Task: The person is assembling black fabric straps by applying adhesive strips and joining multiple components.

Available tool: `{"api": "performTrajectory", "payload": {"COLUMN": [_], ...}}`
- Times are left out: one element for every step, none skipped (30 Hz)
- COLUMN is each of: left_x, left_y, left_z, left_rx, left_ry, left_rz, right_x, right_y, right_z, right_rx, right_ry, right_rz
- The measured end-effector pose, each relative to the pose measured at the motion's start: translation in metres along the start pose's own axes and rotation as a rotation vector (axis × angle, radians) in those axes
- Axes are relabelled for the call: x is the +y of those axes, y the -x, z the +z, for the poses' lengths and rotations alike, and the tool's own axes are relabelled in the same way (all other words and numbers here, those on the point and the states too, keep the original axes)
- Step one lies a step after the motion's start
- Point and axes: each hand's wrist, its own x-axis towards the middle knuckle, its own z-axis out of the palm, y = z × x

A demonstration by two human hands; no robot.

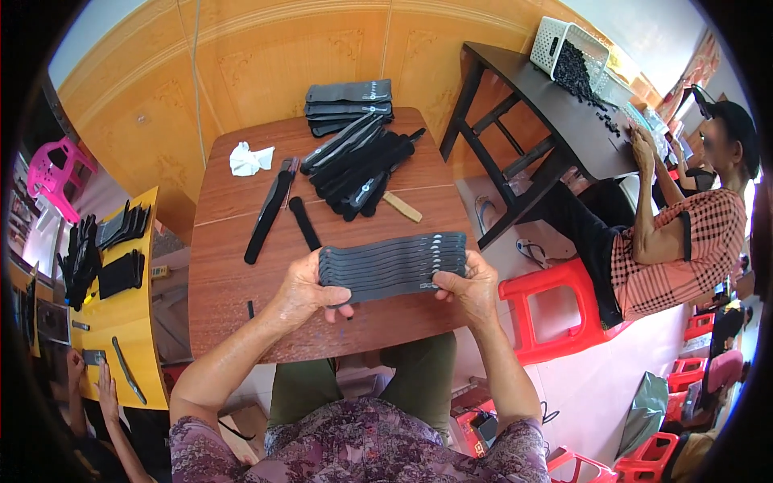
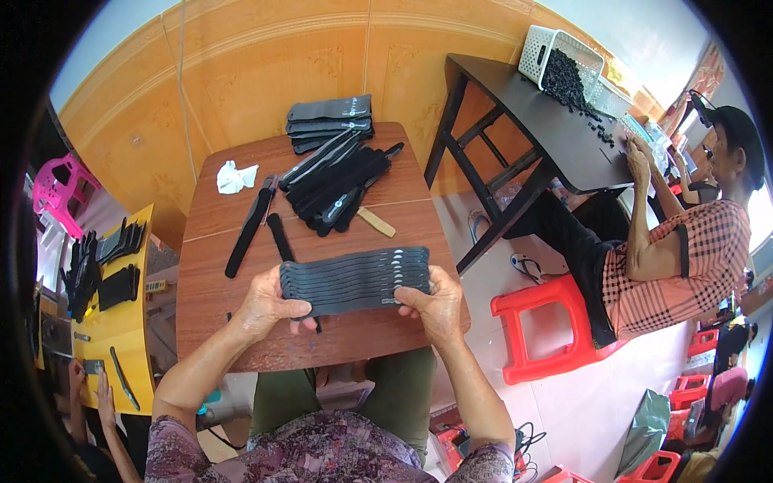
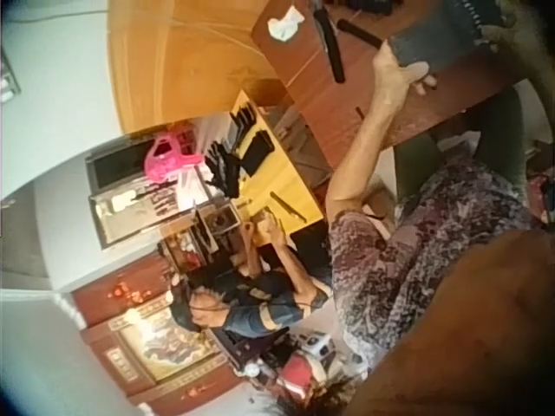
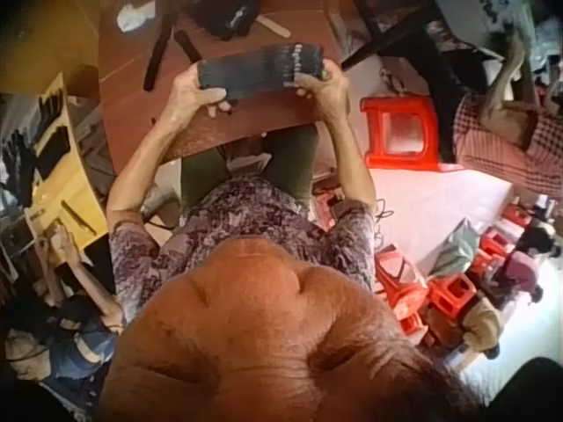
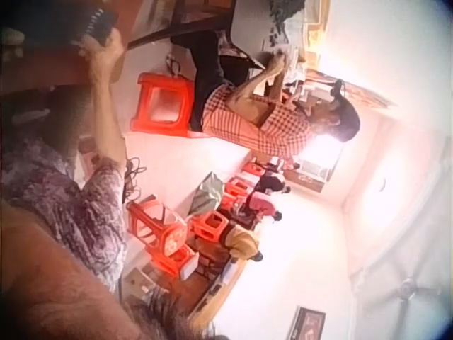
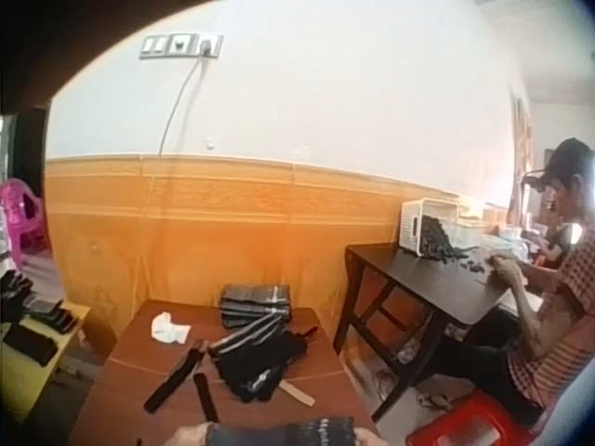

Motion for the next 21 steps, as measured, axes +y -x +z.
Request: {"api": "performTrajectory", "payload": {"left_x": [0.001, 0.005, 0.011, 0.016, 0.019, 0.022, 0.022, 0.019, 0.020, 0.022, 0.023, 0.025, 0.027, 0.027, 0.025, 0.023, 0.019, 0.016, 0.016, 0.020, 0.025], "left_y": [-0.003, -0.006, -0.009, -0.011, -0.014, -0.016, -0.016, -0.017, -0.019, -0.020, -0.020, -0.021, -0.022, -0.023, -0.025, -0.025, -0.026, -0.028, -0.028, -0.032, -0.029], "left_z": [-0.004, -0.006, -0.008, -0.010, -0.013, -0.017, -0.021, -0.024, -0.024, -0.023, -0.023, -0.025, -0.028, -0.030, -0.034, -0.038, -0.043, -0.047, -0.048, -0.049, -0.046], "left_rx": [0.005, 0.004, 0.031, 0.058, 0.062, 0.069, 0.077, 0.080, 0.087, 0.067, 0.047, 0.053, 0.022, -0.010, -0.006, -0.020, -0.035, -0.033, -0.028, -0.019, -0.004], "left_ry": [-0.006, -0.006, -0.011, -0.015, -0.012, 0.007, 0.026, 0.057, 0.059, 0.086, 0.114, 0.115, 0.130, 0.147, 0.150, 0.137, 0.125, 0.140, 0.150, 0.117, 0.084], "left_rz": [-0.013, -0.013, -0.012, -0.012, -0.013, -0.013, -0.015, -0.002, -0.004, -0.005, -0.007, -0.011, -0.036, -0.063, -0.071, -0.068, -0.069, -0.072, -0.099, -0.085, -0.074], "right_x": [-0.002, -0.003, -0.005, -0.007, -0.008, -0.007, -0.007, -0.006, -0.006, -0.005, -0.005, -0.006, -0.006, -0.002, -0.002, -0.002, -0.001, 0.000, 0.001, 0.003, -0.006], "right_y": [-0.004, -0.007, -0.009, -0.011, -0.014, -0.016, -0.018, -0.021, -0.025, -0.028, -0.029, -0.032, -0.034, -0.037, -0.040, -0.041, -0.044, -0.050, -0.051, -0.054, -0.051], "right_z": [0.002, 0.004, 0.006, 0.008, 0.008, 0.008, 0.009, 0.009, 0.010, 0.011, 0.009, 0.007, 0.007, 0.008, 0.009, 0.010, 0.011, 0.011, 0.011, 0.011, 0.015], "right_rx": [0.002, -0.033, -0.070, -0.086, -0.089, -0.117, -0.146, -0.152, -0.151, -0.149, -0.155, -0.157, -0.158, -0.162, -0.163, -0.154, -0.145, -0.145, -0.130, -0.116, -0.092], "right_ry": [0.000, 0.009, 0.017, 0.020, 0.022, 0.028, 0.035, 0.036, -0.008, -0.053, -0.053, -0.065, -0.078, -0.101, -0.101, -0.079, -0.057, -0.058, -0.008, 0.042, 0.044], "right_rz": [-0.002, -0.013, -0.022, -0.006, -0.003, 0.006, 0.017, 0.023, -0.012, -0.046, -0.038, -0.001, 0.037, 0.044, 0.053, 0.076, 0.101, 0.117, 0.089, 0.063, 0.062]}}
